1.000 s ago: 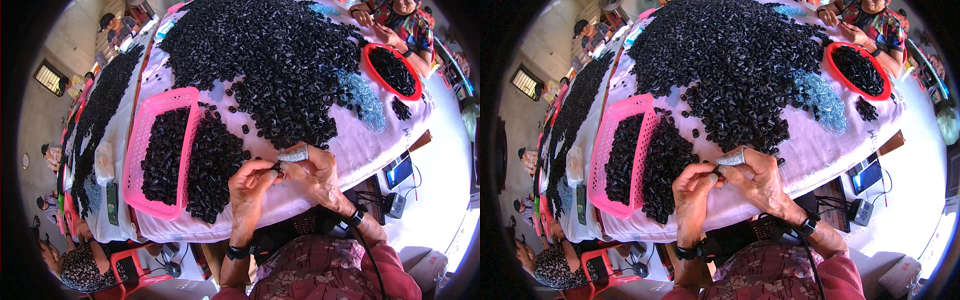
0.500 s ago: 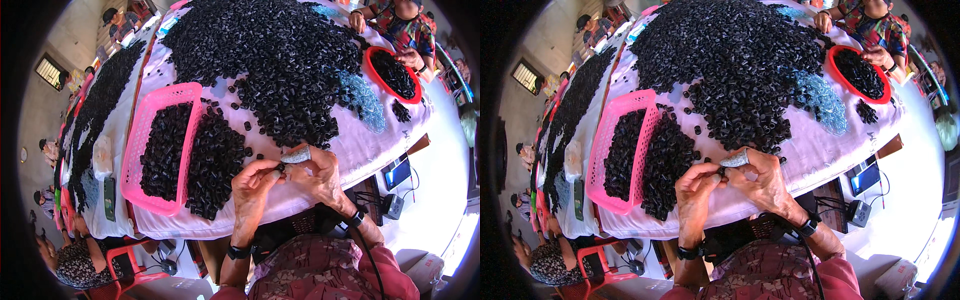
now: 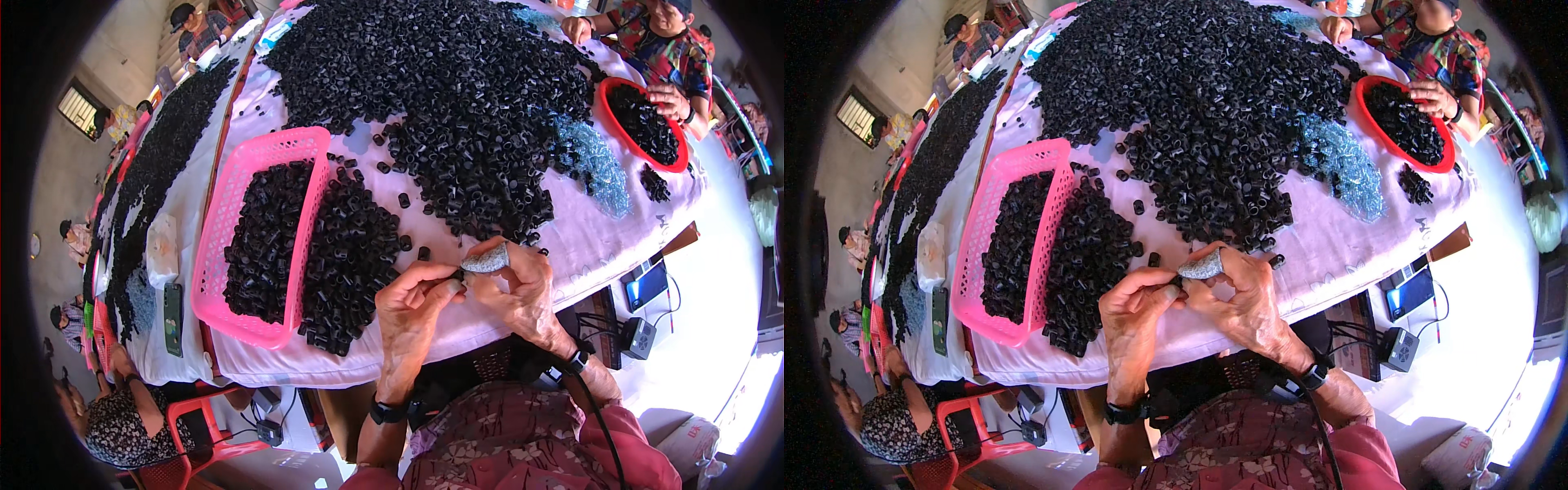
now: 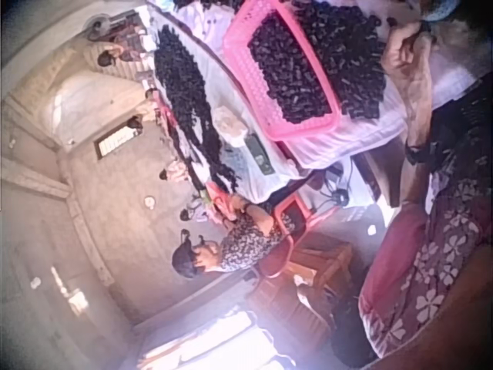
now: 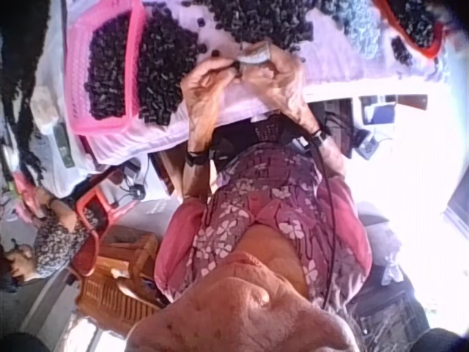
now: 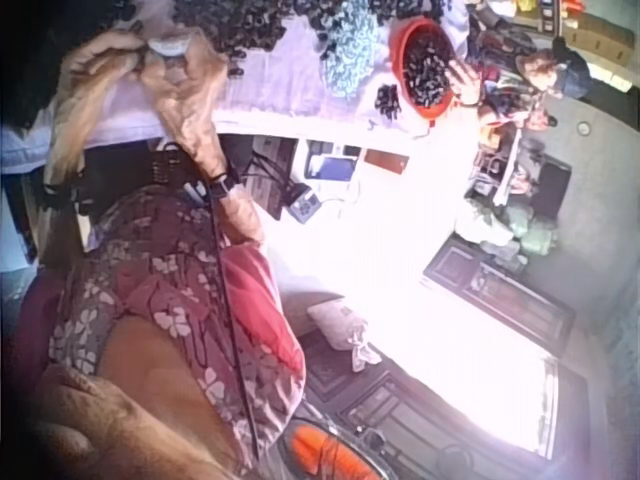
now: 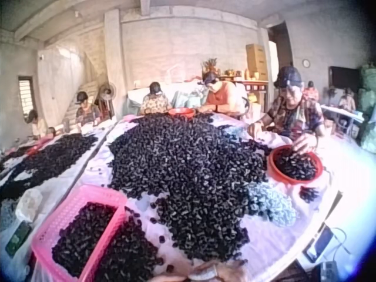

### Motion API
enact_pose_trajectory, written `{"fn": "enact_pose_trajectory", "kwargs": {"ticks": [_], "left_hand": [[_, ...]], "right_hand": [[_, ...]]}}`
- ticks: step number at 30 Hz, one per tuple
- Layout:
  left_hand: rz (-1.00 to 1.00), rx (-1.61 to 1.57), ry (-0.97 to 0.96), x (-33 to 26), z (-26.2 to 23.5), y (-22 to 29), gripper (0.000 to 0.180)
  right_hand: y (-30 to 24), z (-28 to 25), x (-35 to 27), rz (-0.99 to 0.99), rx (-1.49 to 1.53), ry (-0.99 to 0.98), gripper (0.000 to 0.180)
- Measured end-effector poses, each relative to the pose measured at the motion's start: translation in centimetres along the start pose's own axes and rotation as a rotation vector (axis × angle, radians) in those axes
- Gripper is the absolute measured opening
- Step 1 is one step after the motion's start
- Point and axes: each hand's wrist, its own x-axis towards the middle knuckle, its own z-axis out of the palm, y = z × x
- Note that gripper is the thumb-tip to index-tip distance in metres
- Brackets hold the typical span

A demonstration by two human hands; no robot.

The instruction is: The person picks up a black plastic clip and a small metal spring, inserts the spring into the clip, and places the assembled piece on the table, repeating the process for several more units.

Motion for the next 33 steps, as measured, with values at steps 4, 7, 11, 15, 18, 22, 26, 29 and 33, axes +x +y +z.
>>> {"fn": "enact_pose_trajectory", "kwargs": {"ticks": [4, 7, 11, 15, 18, 22, 26, 29, 33], "left_hand": [[0.114, 0.102, -0.025, -0.1, -0.1, -0.5, 0.021], [0.078, 0.117, -0.017, 0.0, -0.1, -0.9, 0.021], [0.037, 0.07, 0.0, -0.3, 0.1, -0.9, 0.022], [-0.01, 0.047, -0.011, -0.3, 0.4, -0.3, 0.022], [-0.021, 0.028, 0.003, -0.5, 0.4, -0.2, 0.021], [-0.011, 0.014, 0.012, -0.6, 0.4, -0.3, 0.019], [-0.022, -0.079, 0.012, -0.6, 0.4, -0.2, 0.018], [-0.061, -0.091, 0.03, -0.6, 0.3, 0.1, 0.016], [-0.054, -0.088, 0.029, -0.5, 0.8, 0.4, 0.014]], "right_hand": [[0.1, -0.7, 0.2, 0.055, 0.042, -0.105, 0.013], [0.0, -0.9, 0.2, 0.018, 0.025, -0.093, 0.012], [0.2, -1.0, 0.0, -0.046, -0.014, -0.097, 0.014], [0.1, -0.9, -0.5, -0.004, 0.046, -0.037, 0.017], [-0.2, -1.0, -0.6, 0.002, 0.014, -0.036, 0.017], [-1.2, -1.6, -0.4, 0.008, -0.101, -0.101, 0.018], [-0.9, -1.3, -0.6, -0.165, -0.248, -0.103, 0.021], [-1.4, -0.9, -0.4, -0.312, -0.33, -0.153, 0.029], [-1.0, -0.2, -0.8, -0.31, -0.382, -0.083, 0.038]]}}
